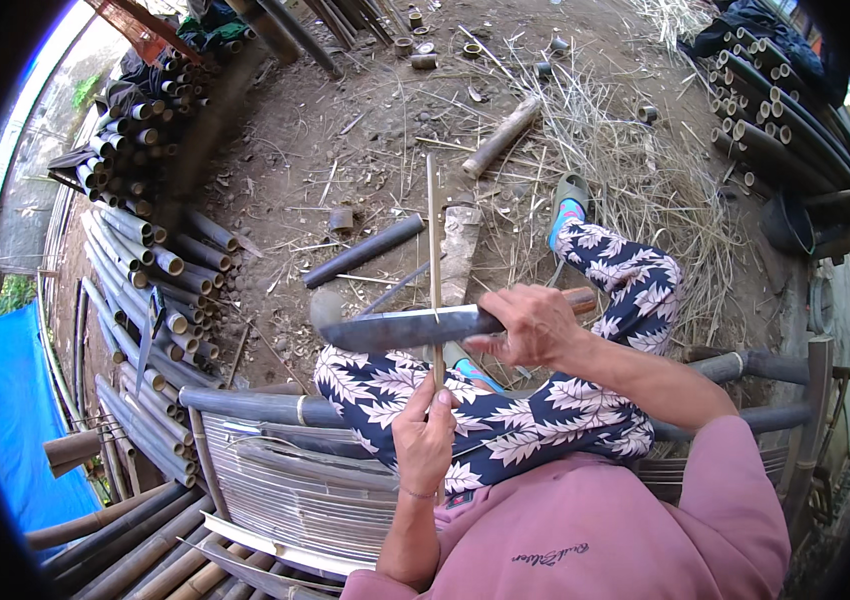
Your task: The person strips thin strips of bamboo from a larger piece using a large knife and then inserts them into a bamboo frame.
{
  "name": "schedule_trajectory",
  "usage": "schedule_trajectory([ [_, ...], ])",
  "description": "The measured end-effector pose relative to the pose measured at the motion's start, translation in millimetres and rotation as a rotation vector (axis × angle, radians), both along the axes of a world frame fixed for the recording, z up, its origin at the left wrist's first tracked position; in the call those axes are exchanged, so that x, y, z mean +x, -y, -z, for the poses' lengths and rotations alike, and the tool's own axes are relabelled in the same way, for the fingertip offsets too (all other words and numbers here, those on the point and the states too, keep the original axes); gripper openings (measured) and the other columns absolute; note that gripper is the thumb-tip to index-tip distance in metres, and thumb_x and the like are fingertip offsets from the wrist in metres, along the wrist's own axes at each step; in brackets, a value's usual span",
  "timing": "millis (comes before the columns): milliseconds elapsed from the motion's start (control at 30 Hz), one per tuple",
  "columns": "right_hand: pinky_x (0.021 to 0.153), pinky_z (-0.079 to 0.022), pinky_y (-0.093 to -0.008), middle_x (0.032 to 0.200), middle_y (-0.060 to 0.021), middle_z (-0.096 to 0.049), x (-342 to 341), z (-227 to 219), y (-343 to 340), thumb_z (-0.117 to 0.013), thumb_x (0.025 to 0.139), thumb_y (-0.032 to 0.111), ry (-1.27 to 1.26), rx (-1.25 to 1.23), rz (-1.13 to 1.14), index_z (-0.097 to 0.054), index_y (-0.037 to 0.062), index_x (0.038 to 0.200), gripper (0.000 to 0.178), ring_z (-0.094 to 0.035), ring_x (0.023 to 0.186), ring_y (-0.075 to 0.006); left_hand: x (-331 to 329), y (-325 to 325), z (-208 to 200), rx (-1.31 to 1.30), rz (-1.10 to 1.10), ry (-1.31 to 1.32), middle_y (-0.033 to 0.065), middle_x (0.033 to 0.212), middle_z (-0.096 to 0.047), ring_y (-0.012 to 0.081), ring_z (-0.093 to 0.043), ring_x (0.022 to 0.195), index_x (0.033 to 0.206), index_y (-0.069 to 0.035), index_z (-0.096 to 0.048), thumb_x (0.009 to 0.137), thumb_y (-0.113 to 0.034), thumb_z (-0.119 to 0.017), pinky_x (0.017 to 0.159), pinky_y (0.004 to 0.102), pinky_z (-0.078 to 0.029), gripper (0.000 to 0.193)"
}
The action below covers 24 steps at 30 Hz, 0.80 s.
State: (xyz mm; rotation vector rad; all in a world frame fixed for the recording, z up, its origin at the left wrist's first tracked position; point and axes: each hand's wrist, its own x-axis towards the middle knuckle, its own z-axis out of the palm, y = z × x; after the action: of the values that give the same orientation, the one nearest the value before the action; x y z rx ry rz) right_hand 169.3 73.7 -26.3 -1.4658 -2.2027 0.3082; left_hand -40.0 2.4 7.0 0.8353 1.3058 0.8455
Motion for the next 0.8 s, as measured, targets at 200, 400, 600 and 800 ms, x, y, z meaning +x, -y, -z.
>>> schedule_trajectory([
  [200,0.053,-0.053,-0.0412,0.059,-0.0124,-0.061,54.2,-10.9,-62.6,-0.047,0.092,0.063,0.018,-0.178,0.341,-0.059,0.0064,0.086,0.058,-0.065,0.056,-0.0282,-15.2,46.3,-6.0,-0.084,0.108,-0.036,-0.0001,0.079,-0.056,0.0018,-0.042,0.058,0.128,0.004,-0.057,0.096,-0.005,-0.051,0.049,0.0179,-0.034,0.033],
  [400,0.057,-0.05,-0.0425,0.069,-0.0145,-0.063,32.7,-34.8,-27.7,-0.056,0.091,0.055,-0.151,-0.278,0.207,-0.062,0.0064,0.088,0.049,-0.065,0.064,-0.031,-14.5,18.1,-7.0,-0.126,0.038,0.142,0.0049,0.069,-0.056,0.0047,-0.042,0.044,0.136,0.004,-0.046,0.104,-0.023,-0.042,0.037,0.018,-0.032,0.042],
  [600,0.054,-0.05,-0.0419,0.067,-0.01,-0.061,-7.9,-8.2,17.0,-0.056,0.087,0.061,-0.118,0.021,0.036,-0.061,0.0093,0.086,0.052,-0.062,0.059,-0.0284,2.0,0.5,-14.6,-0.085,0.04,0.186,0.0012,0.065,-0.05,0.0032,-0.038,0.043,0.136,0.002,-0.048,0.103,-0.019,-0.046,0.036,0.0182,-0.028,0.039],
  [800,0.055,-0.053,-0.0441,0.066,-0.0137,-0.065,42.3,-20.9,-46.0,-0.05,0.09,0.064,-0.113,-0.084,0.261,-0.061,0.0069,0.093,0.058,-0.067,0.062,-0.029,-5.3,44.7,-16.4,-0.026,0.094,0.134,-0.0005,0.063,-0.048,0.0035,-0.036,0.047,0.138,0.005,-0.046,0.103,-0.012,-0.044,0.041,0.0196,-0.028,0.039],
])
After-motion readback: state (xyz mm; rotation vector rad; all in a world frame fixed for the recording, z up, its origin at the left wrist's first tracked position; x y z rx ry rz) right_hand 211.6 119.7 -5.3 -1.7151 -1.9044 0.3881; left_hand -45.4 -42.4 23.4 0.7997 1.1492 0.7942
